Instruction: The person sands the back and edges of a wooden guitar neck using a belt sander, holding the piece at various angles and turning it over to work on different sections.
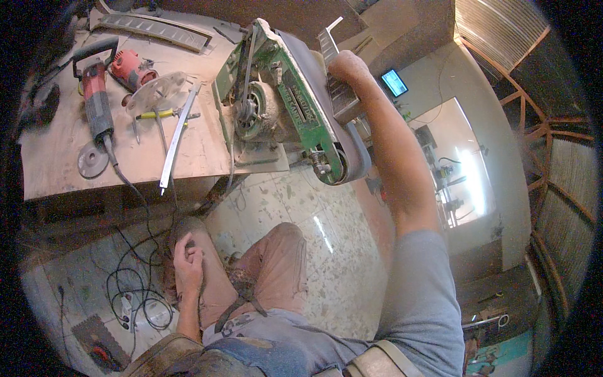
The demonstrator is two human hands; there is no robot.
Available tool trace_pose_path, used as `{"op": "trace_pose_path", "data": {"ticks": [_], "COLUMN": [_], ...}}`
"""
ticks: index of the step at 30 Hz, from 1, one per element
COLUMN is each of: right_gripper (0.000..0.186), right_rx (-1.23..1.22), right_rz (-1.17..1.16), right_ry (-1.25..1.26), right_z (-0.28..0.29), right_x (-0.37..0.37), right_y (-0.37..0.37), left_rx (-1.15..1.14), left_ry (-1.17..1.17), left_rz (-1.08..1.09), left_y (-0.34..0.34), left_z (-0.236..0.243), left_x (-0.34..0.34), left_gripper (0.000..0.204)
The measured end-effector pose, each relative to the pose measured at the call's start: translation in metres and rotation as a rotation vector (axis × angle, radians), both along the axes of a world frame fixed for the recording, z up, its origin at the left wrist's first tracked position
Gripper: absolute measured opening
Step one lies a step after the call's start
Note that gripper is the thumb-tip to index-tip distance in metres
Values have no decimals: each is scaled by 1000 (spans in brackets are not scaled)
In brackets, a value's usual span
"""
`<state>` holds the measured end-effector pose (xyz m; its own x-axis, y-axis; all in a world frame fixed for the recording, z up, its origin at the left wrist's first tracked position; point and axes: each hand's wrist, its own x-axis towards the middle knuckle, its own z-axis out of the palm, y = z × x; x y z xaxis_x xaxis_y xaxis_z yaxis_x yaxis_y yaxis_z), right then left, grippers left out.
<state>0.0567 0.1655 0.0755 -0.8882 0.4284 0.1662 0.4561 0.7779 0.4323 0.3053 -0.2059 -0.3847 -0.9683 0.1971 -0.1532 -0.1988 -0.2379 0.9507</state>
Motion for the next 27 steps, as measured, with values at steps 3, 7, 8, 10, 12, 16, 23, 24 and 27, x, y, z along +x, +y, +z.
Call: {"op": "trace_pose_path", "data": {"ticks": [3,7,8,10,12,16,23,24,27], "right_gripper": [39,38,38,40,49,38,44,50,50], "right_rx": [-14,10,10,-9,-48,1,18,10,1], "right_rz": [39,40,46,59,76,27,48,67,91], "right_ry": [8,-8,-10,7,42,8,-10,-1,-35], "right_z": [0,1,1,0,0,0,-1,-1,-1], "right_x": [1,-3,-3,-3,-2,0,-2,-3,-4], "right_y": [0,6,5,4,1,-4,2,5,13], "left_rx": [-6,14,16,36,43,18,39,24,-5], "left_ry": [-7,-28,-33,-32,-37,-35,-23,-28,-43], "left_rz": [-2,-13,-15,-8,-10,-25,-11,-19,-24], "left_y": [0,-1,-2,0,0,0,1,1,0], "left_z": [1,1,4,0,-2,-1,3,4,5], "left_x": [-1,-1,-2,-2,-1,-1,-2,-2,-1], "left_gripper": [50,50,51,50,49,48,49,49,50]}}
